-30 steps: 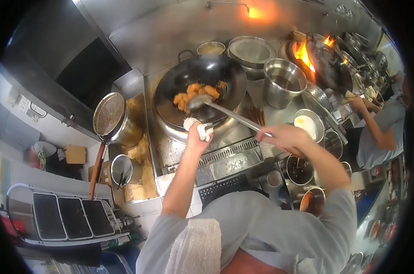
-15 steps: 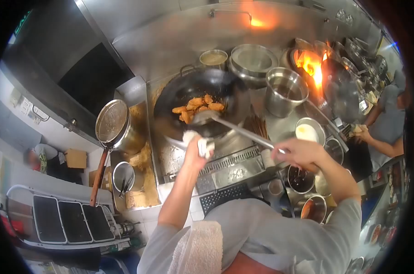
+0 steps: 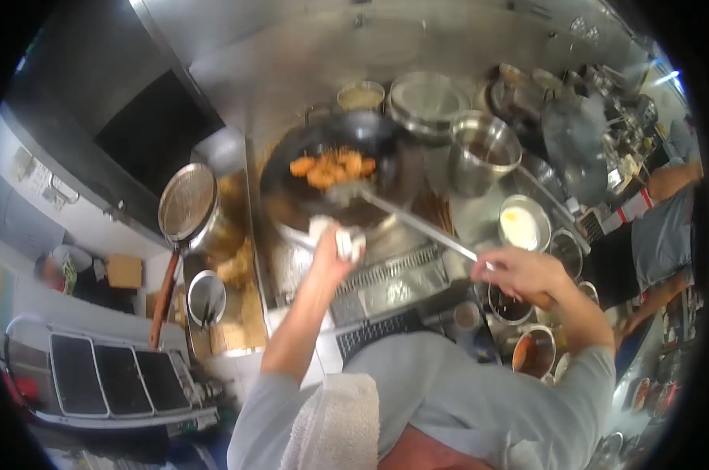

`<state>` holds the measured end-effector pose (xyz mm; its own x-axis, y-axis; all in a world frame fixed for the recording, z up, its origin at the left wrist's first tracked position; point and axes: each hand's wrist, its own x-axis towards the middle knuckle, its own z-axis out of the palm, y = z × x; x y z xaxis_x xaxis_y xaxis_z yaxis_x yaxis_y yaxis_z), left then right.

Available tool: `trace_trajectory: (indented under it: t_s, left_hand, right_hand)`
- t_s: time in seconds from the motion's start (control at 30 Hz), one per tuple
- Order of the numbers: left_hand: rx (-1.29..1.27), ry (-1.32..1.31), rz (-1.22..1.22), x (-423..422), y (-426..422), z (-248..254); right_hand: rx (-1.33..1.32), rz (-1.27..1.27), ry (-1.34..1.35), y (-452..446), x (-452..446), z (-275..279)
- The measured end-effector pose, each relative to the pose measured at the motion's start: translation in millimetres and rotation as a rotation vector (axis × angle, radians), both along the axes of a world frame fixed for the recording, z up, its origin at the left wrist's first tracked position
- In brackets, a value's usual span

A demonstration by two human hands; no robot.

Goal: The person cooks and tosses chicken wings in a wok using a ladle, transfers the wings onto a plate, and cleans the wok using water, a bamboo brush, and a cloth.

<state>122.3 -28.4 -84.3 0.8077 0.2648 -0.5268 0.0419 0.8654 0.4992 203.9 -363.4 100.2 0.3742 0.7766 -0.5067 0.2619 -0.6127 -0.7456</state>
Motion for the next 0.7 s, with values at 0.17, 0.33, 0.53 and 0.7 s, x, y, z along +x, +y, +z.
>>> trace_trajectory:
  t_s: [0.17, 0.33, 0.53, 0.7]
  left_hand:
    - [-0.039, -0.025, -0.01, 18, 11, -27]
    - [-0.041, -0.034, -0.032, -37, -63, -28]
    - [-0.071, -0.094, -0.023, -10, 9, -23]
    - [0.033, -0.063, -0.109, -24, 2, 5]
  right_hand:
    - [-0.091, 0.087, -0.162, 41, 20, -30]
    - [0.393, 0.034, -0.687, 79, -5, -112]
    - [0.078, -0.121, -0.212, 25, -68, -31]
    - [-0.064, 0.006, -0.185, 19, -72, -2]
